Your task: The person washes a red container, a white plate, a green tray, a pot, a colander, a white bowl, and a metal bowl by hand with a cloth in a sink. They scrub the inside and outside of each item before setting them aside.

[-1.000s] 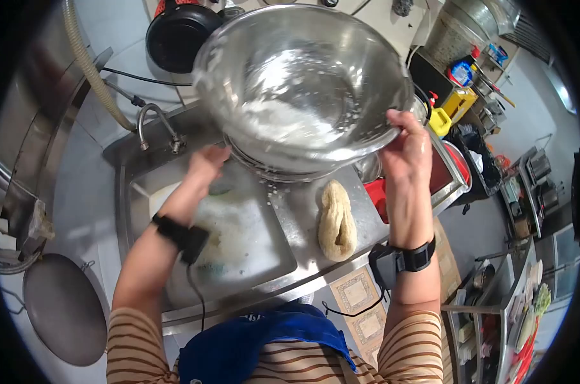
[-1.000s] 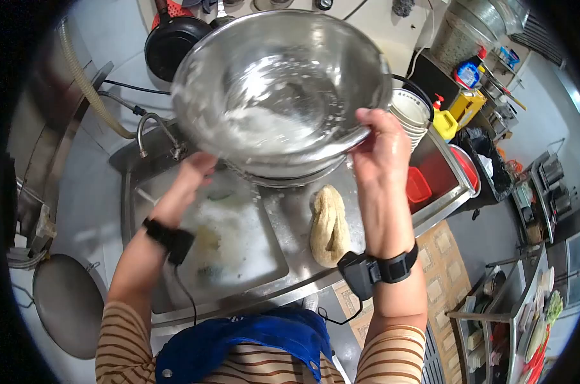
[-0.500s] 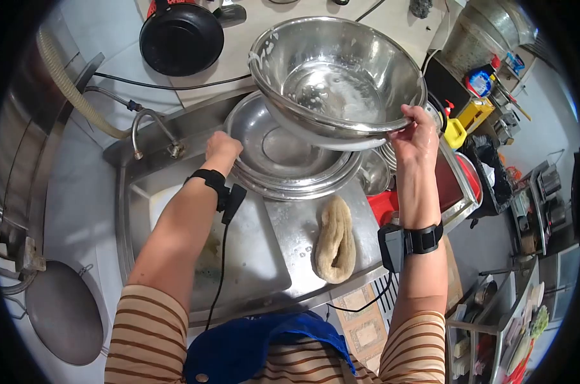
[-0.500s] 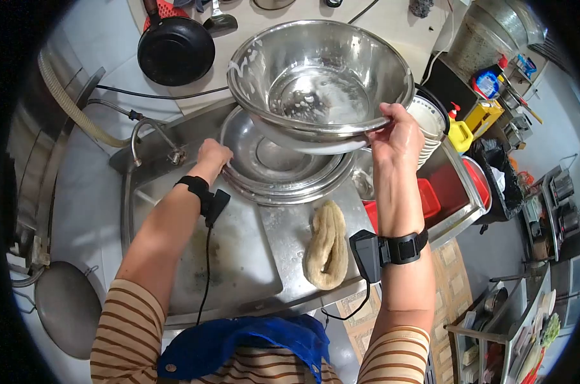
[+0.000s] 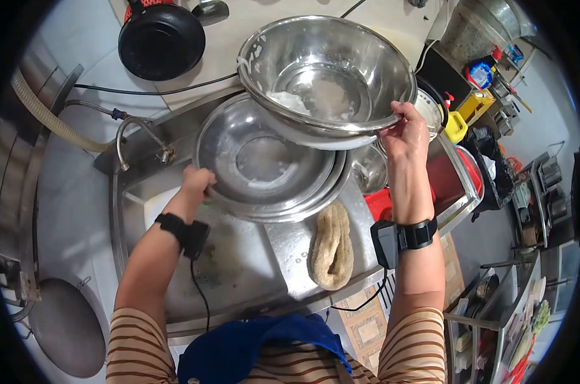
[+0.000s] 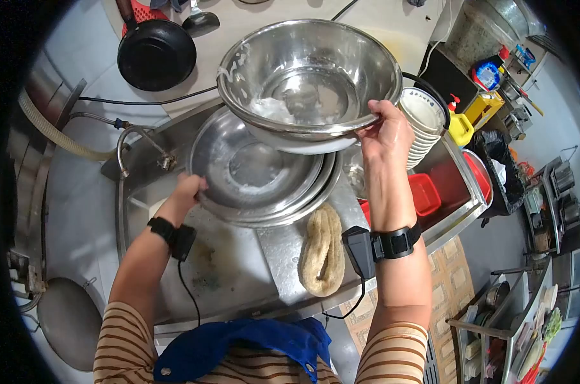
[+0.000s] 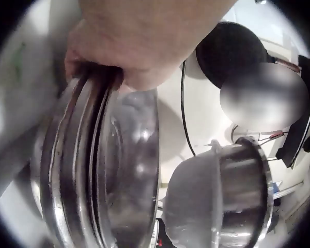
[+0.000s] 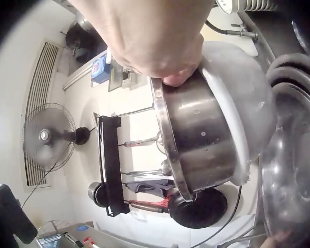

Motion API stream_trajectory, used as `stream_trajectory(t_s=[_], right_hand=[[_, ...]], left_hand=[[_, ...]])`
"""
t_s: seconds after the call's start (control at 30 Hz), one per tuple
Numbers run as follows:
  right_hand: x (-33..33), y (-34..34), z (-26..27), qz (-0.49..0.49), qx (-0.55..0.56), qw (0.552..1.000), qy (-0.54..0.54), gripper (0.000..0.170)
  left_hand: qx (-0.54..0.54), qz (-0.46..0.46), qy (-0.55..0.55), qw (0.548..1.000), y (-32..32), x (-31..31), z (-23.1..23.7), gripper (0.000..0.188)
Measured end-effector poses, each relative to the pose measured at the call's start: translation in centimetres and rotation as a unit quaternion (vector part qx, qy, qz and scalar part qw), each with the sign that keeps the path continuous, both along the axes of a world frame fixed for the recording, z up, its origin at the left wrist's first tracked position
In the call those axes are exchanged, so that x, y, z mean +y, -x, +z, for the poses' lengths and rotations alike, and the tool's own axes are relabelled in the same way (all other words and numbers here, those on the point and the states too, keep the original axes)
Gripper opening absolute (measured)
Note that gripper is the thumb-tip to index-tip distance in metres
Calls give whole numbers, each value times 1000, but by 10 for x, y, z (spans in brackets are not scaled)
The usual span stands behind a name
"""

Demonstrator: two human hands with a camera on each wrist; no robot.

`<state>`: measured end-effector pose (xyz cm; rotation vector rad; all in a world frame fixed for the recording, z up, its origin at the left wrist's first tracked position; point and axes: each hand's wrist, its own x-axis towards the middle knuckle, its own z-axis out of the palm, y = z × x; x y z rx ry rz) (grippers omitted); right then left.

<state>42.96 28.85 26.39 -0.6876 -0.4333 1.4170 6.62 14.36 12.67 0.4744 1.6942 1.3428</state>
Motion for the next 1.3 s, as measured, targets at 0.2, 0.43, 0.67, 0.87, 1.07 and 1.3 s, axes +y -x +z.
stream_trajectory(t_s=[0.2, 0.43, 0.67, 0.87, 1.07, 1.3], right_hand=[[-2, 7, -8, 36, -27, 999, -10, 13], [-23, 38, -2, -23, -129, 986, -103, 16], [-54, 85, 3, 14, -171, 972, -161, 19], [-112, 129, 25, -20, -379, 865, -328, 12], [-151, 182, 26, -168, -529, 536, -636, 21], [-204, 219, -39, -34, -521, 518, -677, 24]], left_hand=[[63, 17, -8, 998, 29, -59, -12, 51], [-55, 62, -50, 995, -12, -72, 7, 53], [-280, -104, -104, 949, -49, -70, 3, 52], [-345, 46, -199, 916, -32, -102, 2, 88], [-355, 96, -261, 893, -14, -112, 71, 90], [-243, 64, -479, 841, -19, -165, 99, 46]])
